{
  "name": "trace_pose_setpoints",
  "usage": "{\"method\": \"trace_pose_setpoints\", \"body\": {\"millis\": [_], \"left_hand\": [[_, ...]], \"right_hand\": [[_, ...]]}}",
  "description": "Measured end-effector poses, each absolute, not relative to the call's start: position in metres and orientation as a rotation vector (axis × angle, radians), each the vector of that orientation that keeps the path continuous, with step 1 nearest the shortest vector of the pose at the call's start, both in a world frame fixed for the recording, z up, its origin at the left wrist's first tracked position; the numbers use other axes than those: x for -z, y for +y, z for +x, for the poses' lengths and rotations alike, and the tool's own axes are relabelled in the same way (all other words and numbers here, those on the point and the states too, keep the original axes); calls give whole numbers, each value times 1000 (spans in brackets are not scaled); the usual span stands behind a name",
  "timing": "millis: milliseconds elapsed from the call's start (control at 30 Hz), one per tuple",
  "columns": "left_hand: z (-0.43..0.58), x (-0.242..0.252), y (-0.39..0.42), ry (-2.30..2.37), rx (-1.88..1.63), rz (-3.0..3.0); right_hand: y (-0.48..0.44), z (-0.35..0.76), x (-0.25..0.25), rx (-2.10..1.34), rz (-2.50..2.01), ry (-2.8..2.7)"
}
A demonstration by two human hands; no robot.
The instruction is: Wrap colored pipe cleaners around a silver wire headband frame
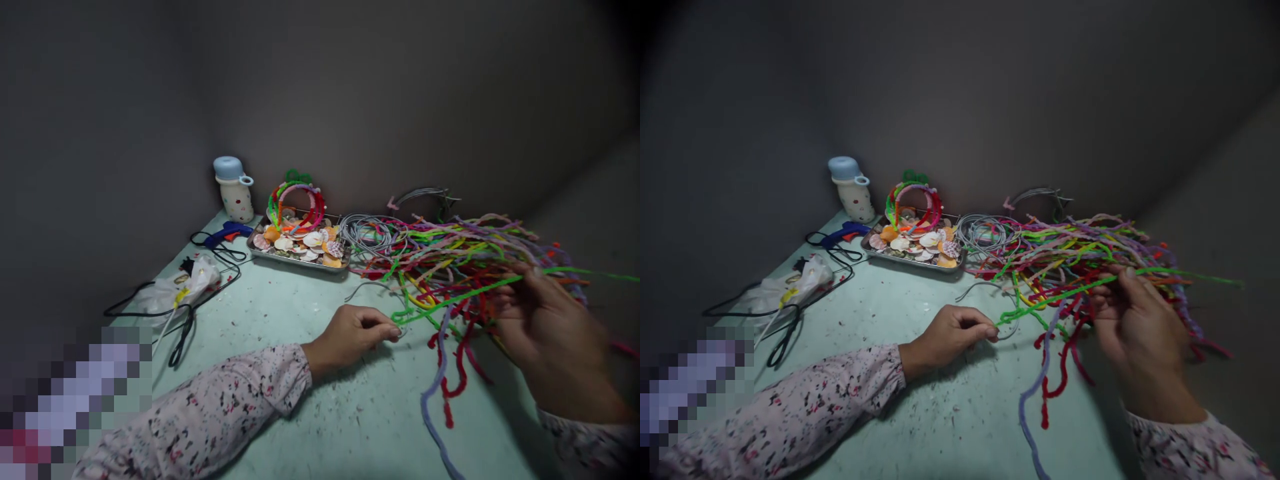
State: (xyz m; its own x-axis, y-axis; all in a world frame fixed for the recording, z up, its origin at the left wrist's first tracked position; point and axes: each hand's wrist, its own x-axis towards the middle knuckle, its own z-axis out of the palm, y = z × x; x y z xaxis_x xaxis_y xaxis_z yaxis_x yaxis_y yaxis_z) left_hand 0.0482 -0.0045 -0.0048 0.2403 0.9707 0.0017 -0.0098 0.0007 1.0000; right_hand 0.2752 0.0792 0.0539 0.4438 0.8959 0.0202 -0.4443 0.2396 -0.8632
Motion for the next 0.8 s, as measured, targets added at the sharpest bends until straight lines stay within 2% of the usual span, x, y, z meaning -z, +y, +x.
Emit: {"method": "trace_pose_setpoints", "body": {"millis": [400, 600, 800], "left_hand": [[42, 3, 4, 844, -962, 1031], [38, 7, 11, 708, -861, 850], [30, 9, 15, 703, -879, 788]], "right_hand": [[88, 289, -63, -965, -959, -453], [96, 299, -54, -1090, -987, -373], [104, 314, -54, -1002, -949, -372]]}}
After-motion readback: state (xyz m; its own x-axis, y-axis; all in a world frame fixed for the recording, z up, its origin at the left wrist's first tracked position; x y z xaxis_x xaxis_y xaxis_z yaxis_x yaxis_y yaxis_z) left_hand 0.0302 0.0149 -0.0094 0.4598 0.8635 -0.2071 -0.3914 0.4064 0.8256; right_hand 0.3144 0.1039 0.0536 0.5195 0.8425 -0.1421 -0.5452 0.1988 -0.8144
